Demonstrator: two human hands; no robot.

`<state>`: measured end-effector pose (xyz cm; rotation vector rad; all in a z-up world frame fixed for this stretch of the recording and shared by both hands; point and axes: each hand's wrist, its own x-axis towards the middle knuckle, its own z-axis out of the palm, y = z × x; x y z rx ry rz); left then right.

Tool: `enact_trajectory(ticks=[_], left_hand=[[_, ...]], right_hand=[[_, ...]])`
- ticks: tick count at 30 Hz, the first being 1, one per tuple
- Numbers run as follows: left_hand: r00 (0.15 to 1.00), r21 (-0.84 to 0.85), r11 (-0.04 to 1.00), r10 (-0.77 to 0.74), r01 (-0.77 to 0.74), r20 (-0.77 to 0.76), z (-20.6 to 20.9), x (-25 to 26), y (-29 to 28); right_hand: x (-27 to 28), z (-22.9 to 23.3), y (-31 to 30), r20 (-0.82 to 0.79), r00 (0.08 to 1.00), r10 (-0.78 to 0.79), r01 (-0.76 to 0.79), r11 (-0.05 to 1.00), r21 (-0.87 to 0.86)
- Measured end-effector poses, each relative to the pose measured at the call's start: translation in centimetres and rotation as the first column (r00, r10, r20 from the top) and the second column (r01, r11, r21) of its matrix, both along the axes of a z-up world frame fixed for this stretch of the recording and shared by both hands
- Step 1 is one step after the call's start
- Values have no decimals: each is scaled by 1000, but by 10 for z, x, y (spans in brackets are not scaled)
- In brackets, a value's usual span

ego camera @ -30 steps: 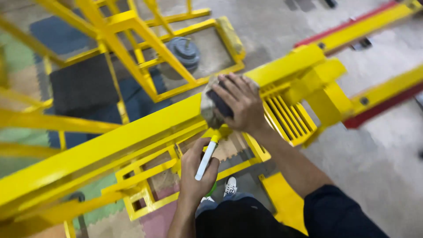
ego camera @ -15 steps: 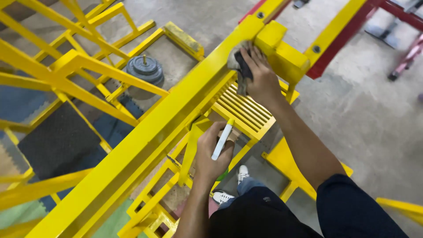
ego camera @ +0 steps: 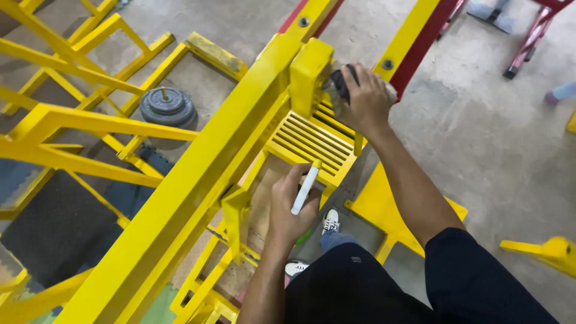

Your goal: Wiping down the frame and parts of a yellow weight training machine using a spray bottle and a cloth.

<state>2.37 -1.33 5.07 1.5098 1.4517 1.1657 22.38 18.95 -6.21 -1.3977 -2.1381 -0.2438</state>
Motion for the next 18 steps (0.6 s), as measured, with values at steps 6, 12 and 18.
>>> enact_trajectory(ticks=[6,12,18], left_hand=[[999,-69,996,-51,52,3,-16,28,42],[997,20,997,-80,81,-11,-47,45,66],[994,13,994,-105,105,-11,-59,36,57]], right_hand=[[20,-28,12,-382,924,15,-92,979,-183],[18,-68,-10,-516,856,7,-14,1000,-9],[6,-96,-31,-540,841,-48,58,998,1]])
